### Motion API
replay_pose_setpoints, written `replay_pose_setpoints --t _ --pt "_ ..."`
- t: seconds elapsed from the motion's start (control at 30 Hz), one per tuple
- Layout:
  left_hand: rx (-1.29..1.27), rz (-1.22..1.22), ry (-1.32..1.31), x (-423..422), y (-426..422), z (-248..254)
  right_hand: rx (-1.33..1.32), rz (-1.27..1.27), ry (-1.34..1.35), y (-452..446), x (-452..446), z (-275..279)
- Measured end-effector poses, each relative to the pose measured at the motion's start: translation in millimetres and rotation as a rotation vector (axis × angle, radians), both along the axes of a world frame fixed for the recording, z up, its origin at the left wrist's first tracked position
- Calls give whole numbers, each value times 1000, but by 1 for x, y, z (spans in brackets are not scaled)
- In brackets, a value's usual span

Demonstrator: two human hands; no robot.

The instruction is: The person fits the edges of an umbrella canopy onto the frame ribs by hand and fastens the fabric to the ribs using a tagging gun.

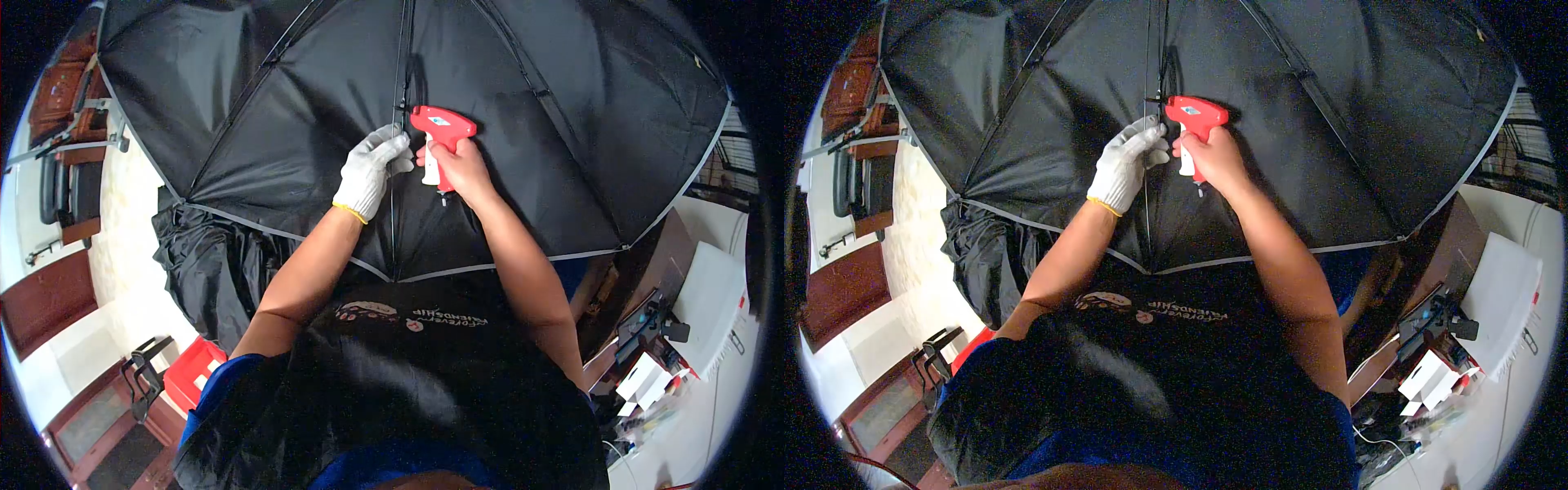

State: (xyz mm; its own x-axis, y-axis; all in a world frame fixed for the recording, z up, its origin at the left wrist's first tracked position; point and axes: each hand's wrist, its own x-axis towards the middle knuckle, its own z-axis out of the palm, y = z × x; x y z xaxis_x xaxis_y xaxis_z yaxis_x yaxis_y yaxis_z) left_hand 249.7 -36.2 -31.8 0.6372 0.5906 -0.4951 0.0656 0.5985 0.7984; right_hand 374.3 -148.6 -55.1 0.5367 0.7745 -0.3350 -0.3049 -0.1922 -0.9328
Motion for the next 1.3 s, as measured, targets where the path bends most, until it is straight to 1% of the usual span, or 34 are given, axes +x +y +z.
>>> replay_pose_setpoints --t 0.13,0.23,0.27,0.33,0.47,0.57,0.67,0.7,0.77,0.87,0.93,0.97,1.03,1.07,1.1,1.13,1.2,1.27,1.3 --pt "-13 3 -13 0 1 0 -35 -5 -31 -1 1 -3" --pt "-24 -5 -6 0 2 0 -20 39 11 -1 4 -1" --pt "-29 -9 -2 -1 3 -1 -32 53 65 -1 5 2" --pt "-78 -11 -54 -1 5 -3 -56 77 172 -2 10 11" --pt "-211 -54 -193 -5 13 -22 -60 121 228 -2 17 14" --pt "-293 -105 -321 -5 12 -22 -42 117 320 0 17 7" --pt "-280 -157 -354 0 8 -11 12 68 417 2 13 -6" --pt "-258 -179 -348 0 8 -10 28 47 477 3 8 2" --pt "-213 -224 -334 -1 9 -9 40 93 429 2 11 -9" --pt "-219 -174 -284 -2 8 -13 66 124 364 2 10 -12" --pt "-153 -147 -189 1 6 -7 59 170 311 3 13 -15" --pt "-119 -135 -144 4 3 -4 51 150 355 1 13 -16" --pt "544 0 96 10 -14 12 34 103 429 0 9 10" --pt "870 80 212 13 -20 19 98 70 452 -6 7 29" --pt "998 23 241 11 -14 21 180 33 409 -18 4 52" --pt "1144 -33 296 11 -12 44 259 -3 369 -32 0 75" --pt "1474 28 208 9 9 46 323 -127 219 -66 -13 136" --pt "1673 -20 273 -8 31 78 362 -214 55 -101 -19 172" --pt "1715 -54 378 -15 45 88 351 -284 -34 -115 -23 182"
